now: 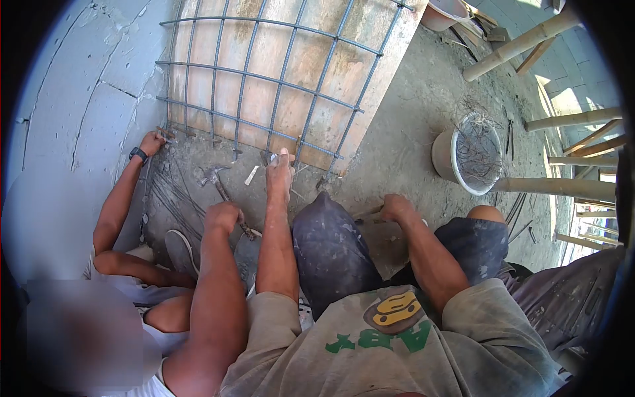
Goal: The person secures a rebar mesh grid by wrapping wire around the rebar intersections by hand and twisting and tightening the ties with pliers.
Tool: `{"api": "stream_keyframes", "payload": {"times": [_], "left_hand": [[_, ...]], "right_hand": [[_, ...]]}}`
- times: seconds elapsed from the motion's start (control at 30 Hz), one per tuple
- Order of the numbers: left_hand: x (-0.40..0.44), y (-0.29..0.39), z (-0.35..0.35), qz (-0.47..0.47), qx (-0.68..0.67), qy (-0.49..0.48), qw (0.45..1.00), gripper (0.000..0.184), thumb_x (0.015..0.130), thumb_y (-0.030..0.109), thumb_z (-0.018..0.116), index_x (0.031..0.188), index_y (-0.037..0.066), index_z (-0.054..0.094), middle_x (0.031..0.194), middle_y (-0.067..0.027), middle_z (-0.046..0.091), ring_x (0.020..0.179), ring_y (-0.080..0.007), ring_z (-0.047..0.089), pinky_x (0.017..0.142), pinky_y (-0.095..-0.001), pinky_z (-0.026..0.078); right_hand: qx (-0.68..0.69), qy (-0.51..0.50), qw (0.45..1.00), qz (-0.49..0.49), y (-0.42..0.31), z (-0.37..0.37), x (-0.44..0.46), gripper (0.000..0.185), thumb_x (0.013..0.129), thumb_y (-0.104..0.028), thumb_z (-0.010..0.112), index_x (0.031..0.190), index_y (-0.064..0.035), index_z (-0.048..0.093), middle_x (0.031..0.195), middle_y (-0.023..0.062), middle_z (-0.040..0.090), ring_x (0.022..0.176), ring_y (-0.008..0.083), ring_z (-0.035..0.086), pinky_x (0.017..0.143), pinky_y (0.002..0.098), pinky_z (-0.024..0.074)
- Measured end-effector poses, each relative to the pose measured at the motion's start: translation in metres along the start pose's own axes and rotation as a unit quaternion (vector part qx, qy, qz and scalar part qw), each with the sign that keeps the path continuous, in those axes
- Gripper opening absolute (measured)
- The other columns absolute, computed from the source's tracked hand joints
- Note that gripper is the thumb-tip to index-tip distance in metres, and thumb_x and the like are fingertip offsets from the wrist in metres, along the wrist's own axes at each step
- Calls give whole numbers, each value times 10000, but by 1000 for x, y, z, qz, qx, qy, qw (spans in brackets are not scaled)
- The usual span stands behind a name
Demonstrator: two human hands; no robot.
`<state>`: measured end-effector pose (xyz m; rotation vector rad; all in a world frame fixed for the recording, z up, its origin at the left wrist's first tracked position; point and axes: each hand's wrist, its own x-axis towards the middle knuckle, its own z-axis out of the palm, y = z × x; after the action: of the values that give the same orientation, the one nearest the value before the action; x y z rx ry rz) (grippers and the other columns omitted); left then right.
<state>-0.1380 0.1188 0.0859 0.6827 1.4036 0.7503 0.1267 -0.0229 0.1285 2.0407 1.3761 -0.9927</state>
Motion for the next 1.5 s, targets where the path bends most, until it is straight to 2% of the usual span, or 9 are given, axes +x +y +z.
{"api": "stream_keyframes", "payload": {"times": [0.17,0.4,0.6,0.8,1.0,1.07,1.23,1.43,1.5], "left_hand": [[9,8,13,121,-74,113,984,415,975,451,406,994,69,566,509,65,338,374,-46,272,343,-226,188],[-68,96,103,72,-207,-109,970,412,986,453,382,964,78,550,533,53,345,388,-50,291,357,-213,240],[-82,105,163,0,-300,-208,931,455,996,435,357,1023,21,543,601,15,442,448,-83,417,408,-216,364],[-75,97,153,85,-163,-80,980,441,972,431,427,941,17,575,593,-40,510,548,-184,548,591,-310,479],[-86,82,146,64,-412,-85,905,396,964,400,456,925,35,605,647,-59,600,656,-231,624,779,-416,491],[-97,89,150,90,-425,-82,897,403,966,400,451,956,31,614,700,-70,634,730,-231,643,812,-418,491],[-138,129,160,163,-12,114,980,455,939,396,521,1089,-22,619,939,-128,679,911,-211,643,839,-334,470],[-194,97,117,237,300,364,849,388,841,316,651,1010,-33,641,941,-185,661,892,-293,631,839,-362,461],[-225,80,117,186,312,385,849,368,790,311,699,948,-14,633,883,-178,643,850,-331,610,801,-398,460]], "right_hand": [[204,196,958,-51,4,-26,2,526,781,-267,644,1250,-52,542,1226,215,560,1169,336,520,992,394,404],[304,390,813,-308,-63,-88,-49,444,850,-230,596,1225,-2,533,1183,230,580,1123,344,553,977,396,413],[531,143,818,-169,-39,-111,-72,342,893,-181,552,1184,-2,552,1006,218,645,949,340,628,831,383,466],[439,145,853,-242,-23,-125,-49,199,901,-118,513,1037,-21,622,967,210,649,890,357,628,788,380,476],[399,41,823,-402,-8,-140,-35,201,893,-102,490,1018,-26,628,979,200,645,922,366,611,829,396,465],[394,2,821,-413,-3,-151,-33,189,898,-104,486,985,-27,635,875,145,625,833,278,585,765,355,453],[413,-21,809,-418,16,-185,-37,178,914,-95,477,946,-22,637,676,9,508,611,98,439,569,268,383],[509,78,803,-300,50,-237,-15,184,904,-147,489,893,-19,621,663,20,532,609,113,465,584,274,393],[450,238,800,-319,54,-273,2,187,892,-168,503,881,-17,613,670,62,560,632,159,530,625,310,433]]}}
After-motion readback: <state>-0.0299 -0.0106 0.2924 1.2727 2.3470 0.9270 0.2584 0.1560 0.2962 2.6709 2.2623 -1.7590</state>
